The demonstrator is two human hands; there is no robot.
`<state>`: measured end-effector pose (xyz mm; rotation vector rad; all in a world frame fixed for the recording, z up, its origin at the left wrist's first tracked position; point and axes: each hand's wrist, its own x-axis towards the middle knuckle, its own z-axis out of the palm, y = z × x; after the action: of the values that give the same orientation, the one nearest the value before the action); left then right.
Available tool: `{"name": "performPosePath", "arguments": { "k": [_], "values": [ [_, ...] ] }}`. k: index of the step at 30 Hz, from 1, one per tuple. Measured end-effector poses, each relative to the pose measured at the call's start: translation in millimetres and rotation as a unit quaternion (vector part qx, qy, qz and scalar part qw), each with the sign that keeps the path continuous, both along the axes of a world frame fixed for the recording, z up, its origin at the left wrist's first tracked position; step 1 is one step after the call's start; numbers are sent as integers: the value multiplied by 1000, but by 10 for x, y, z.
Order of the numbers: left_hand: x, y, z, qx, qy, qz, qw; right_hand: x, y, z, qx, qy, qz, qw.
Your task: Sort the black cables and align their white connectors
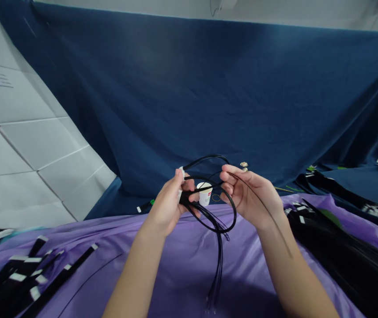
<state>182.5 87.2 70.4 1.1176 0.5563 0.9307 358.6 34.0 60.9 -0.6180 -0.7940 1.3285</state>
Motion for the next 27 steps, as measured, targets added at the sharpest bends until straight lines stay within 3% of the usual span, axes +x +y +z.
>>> {"name": "performPosePath", "arguments": {
  "k": [6,12,15,22,27],
  "values": [
    [6,15,-5,-15,-19,2,1000,2,42,-22,53,-38,-45,997],
    [-5,30,-18,-18,-2,-6,1000,24,156,-79,134,-5,-243,961],
    [-10,35,-25,-13,13,-8,1000,86,143,-52,173,13,-296,939],
    [-12,23,-34,13,38,-37,999,71,-100,7,281,-29,-197,939],
    [-23,-1,-48,49,71,-48,995,-40,-180,-56,243,-163,-197,936]
  ]
}}
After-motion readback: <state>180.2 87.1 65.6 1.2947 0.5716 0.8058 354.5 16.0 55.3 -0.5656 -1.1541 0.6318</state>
